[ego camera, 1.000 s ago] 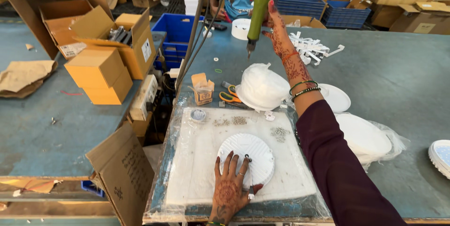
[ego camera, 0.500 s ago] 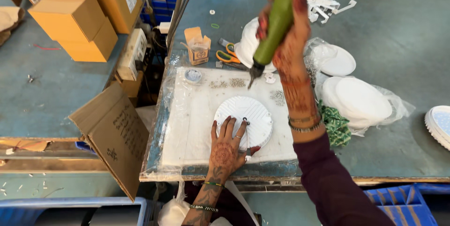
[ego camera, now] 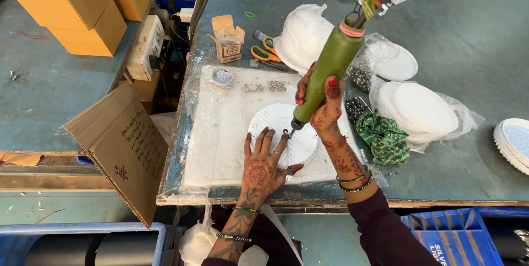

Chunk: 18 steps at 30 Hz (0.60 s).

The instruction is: The person assembles round LED ceiling light fixtures at a workbench. They place a white diffuser cover onto a light base, pick up small screws, and use a green electric screwdriver to drive screws into the fixture, then stack finished units aside and start the next one.

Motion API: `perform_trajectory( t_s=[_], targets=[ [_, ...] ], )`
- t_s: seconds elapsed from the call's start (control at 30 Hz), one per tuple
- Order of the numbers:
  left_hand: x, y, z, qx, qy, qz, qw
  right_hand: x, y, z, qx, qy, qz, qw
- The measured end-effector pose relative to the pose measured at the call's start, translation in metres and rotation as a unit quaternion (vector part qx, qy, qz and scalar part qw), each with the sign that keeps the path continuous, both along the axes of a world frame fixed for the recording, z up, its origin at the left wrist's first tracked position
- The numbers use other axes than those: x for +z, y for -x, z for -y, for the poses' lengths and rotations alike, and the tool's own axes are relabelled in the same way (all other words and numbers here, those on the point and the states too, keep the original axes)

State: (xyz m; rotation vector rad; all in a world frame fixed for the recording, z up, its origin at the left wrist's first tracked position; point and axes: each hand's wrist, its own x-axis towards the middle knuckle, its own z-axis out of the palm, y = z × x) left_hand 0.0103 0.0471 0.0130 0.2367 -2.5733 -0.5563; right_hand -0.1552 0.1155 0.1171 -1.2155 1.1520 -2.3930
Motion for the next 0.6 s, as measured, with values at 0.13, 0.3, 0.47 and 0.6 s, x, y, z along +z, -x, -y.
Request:
perform_trajectory(
  t_s=[0.13, 0.3, 0.47, 0.6],
  targets=[
    [0.001, 0.000, 0.000, -0.003, -0.005, 0.005, 1.000, -0.011, 0.002, 0.002, 0.014, 0.001, -0.003, 1.000],
    [0.000, -0.001, 0.001, -0.003, 0.001, 0.008, 1.000, -0.015, 0.004, -0.001, 0.010, -0.002, 0.005, 1.000],
    [-0.001, -0.001, 0.001, -0.001, 0.003, 0.008, 1.000, -0.022, 0.003, 0.002, 0.014, 0.006, 0.007, 1.000],
    [0.000, -0.001, 0.000, -0.002, -0.004, 0.011, 1.000, -0.024, 0.000, 0.003, 0.005, -0.012, -0.007, 1.000]
  ],
)
